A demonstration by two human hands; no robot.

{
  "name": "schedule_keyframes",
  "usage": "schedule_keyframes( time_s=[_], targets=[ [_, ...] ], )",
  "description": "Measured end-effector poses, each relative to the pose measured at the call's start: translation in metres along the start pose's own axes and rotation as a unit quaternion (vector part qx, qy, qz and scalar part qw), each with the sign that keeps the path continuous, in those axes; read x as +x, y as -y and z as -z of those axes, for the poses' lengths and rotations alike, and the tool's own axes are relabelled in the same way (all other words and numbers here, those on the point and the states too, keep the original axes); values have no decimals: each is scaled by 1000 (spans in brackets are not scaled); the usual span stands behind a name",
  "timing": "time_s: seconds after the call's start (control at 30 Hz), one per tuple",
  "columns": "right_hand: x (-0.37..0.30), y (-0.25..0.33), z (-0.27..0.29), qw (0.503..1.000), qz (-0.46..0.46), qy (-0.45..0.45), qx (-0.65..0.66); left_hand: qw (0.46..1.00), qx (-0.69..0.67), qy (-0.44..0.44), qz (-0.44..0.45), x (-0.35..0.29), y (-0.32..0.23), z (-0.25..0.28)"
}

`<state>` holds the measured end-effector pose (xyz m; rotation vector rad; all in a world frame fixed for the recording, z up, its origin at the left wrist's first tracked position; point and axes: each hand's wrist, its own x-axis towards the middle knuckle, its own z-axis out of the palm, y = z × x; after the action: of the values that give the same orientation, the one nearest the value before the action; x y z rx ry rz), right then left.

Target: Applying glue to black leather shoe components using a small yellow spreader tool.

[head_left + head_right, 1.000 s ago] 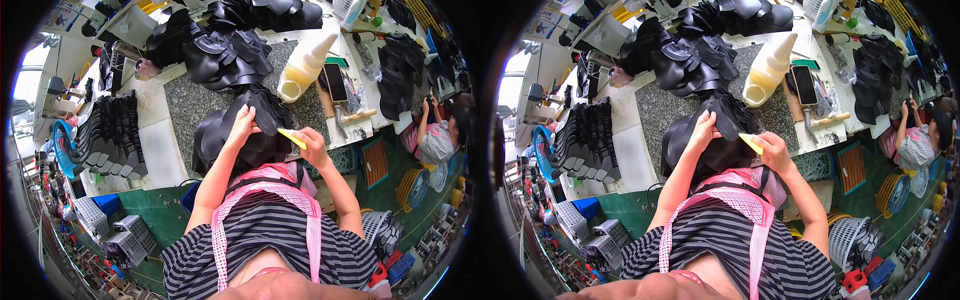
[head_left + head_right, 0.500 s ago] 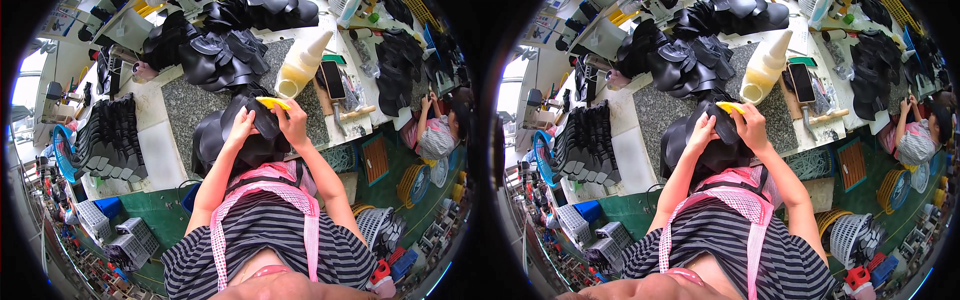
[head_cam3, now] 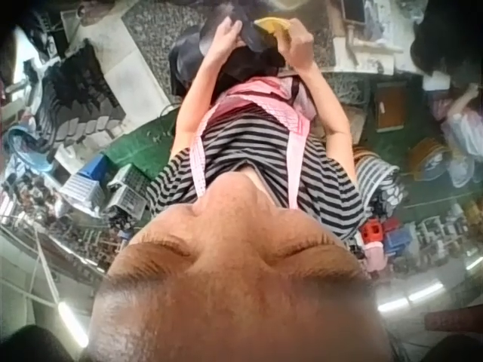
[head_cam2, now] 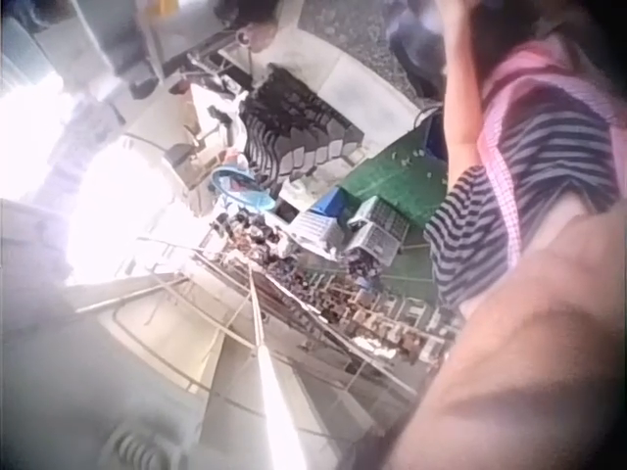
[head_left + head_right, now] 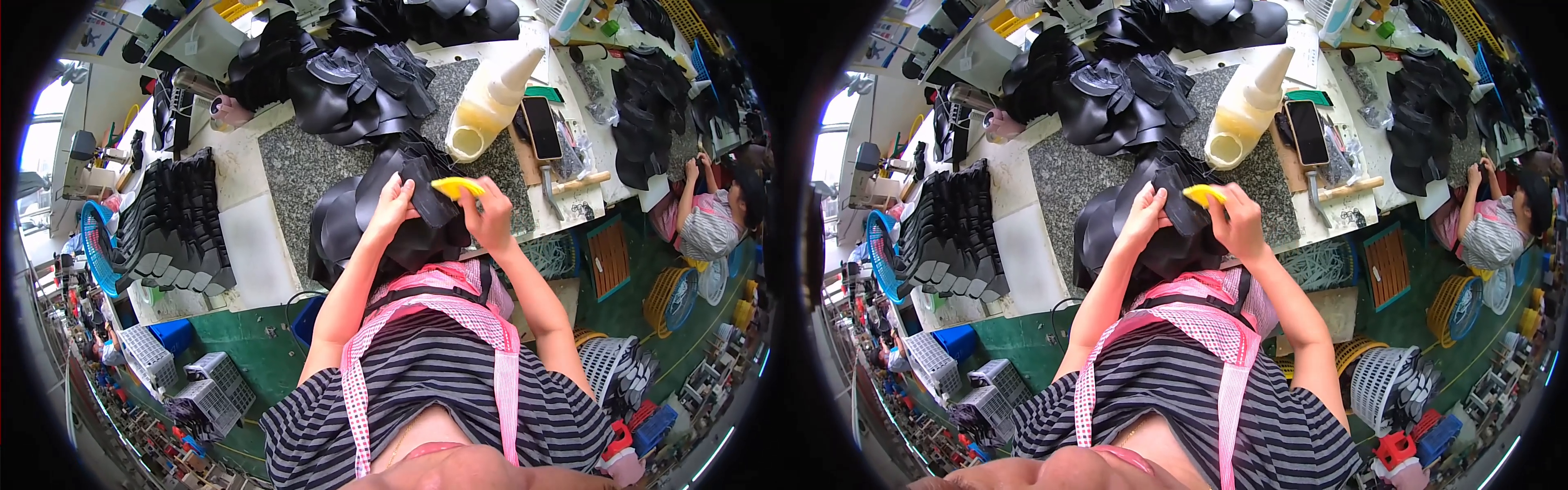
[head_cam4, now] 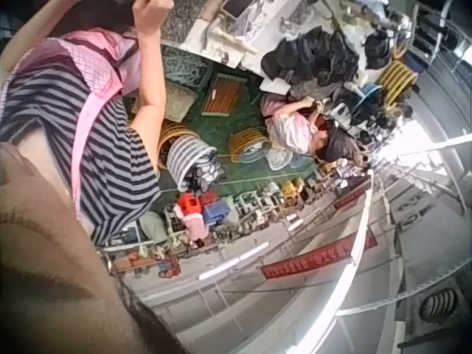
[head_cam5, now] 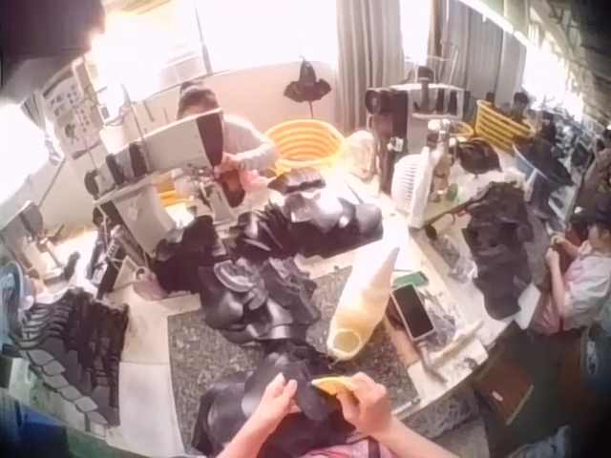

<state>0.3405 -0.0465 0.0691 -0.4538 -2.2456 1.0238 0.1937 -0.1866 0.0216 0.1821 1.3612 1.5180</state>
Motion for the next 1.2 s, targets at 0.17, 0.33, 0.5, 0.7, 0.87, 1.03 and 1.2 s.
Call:
schedule_keyframes(
  time_s=[0.17, 0.33, 0.5, 0.7, 0.87, 1.03, 1.2],
  targets=[
    [42, -8, -26, 999, 3, -26, 41, 999, 42, -7, 9, -10, -5, -2],
    [18, 6, 3, 994, 89, 37, 55, 1000, -24, -3, -3, -3, 1, 9],
    [-27, -9, 44, 995, 54, 73, 29, 999, -30, -18, 9, -4, 4, 11],
    [-13, -20, 43, 988, -114, -91, 48, 999, -53, -5, -11, -4, -2, 7],
    [25, -63, 19, 986, -132, -101, -8, 999, -40, 16, -23, -18, -12, -9],
    [48, -105, 20, 988, -151, 9, -12, 995, 6, 94, 44, -43, -30, -48],
    [62, -74, 93, 954, -211, -124, 176, 983, -35, 171, 59, -27, 5, -98]
  ],
)
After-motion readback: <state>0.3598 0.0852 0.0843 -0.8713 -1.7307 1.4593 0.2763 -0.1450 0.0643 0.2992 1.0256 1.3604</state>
